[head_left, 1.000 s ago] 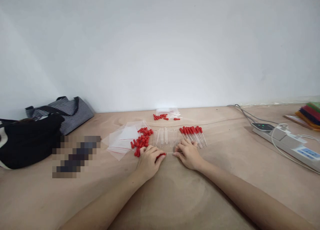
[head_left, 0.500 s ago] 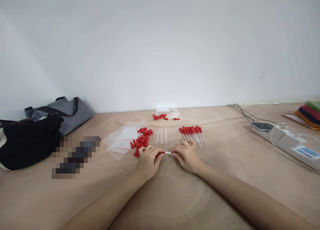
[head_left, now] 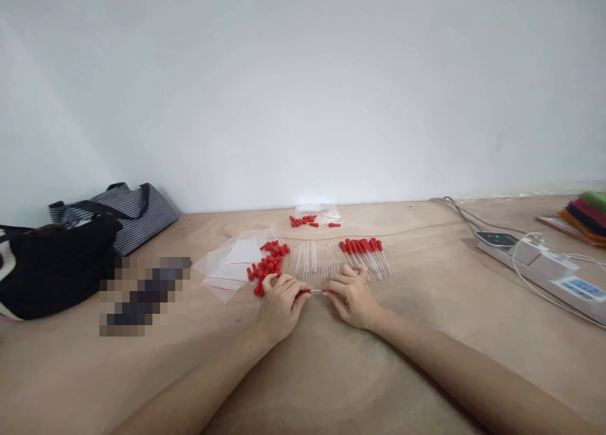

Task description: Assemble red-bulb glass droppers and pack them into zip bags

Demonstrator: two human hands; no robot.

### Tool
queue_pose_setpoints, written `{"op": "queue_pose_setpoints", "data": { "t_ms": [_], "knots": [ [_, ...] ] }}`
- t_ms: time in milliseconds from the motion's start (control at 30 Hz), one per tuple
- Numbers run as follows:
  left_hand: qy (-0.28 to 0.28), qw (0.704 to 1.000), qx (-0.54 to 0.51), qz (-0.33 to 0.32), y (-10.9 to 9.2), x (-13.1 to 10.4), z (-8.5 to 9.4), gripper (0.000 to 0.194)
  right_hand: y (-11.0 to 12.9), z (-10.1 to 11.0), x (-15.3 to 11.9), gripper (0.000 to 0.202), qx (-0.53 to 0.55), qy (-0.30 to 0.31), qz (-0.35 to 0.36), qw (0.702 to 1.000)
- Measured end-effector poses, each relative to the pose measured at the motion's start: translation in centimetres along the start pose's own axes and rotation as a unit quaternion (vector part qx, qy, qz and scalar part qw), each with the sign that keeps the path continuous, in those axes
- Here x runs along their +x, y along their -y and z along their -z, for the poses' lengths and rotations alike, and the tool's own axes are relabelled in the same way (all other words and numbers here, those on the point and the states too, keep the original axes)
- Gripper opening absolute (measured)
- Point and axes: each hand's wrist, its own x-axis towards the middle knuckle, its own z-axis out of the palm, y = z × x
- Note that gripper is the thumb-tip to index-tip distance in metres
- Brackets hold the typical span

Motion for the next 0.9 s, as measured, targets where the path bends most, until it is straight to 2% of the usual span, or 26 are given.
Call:
{"op": "queue_pose_setpoints", "data": {
  "t_ms": [167,367,900],
  "knots": [
    [-0.006,1.0,0.003,-0.018,-0.1,0.0,0.0,0.01,-0.2,0.0,0.0,0.017,-0.014,-0.006,0.032,0.999],
    [0.001,0.999,0.007,-0.042,-0.1,-0.1,-0.1,0.011,-0.2,0.2,0.3,0.019,-0.021,0.037,0.029,0.999],
    [-0.023,0.996,-0.005,-0.083,-0.1,0.0,-0.2,0.013,0.8,0.4,1.3,0.024,0.051,0.158,-0.063,0.984]
  ]
}}
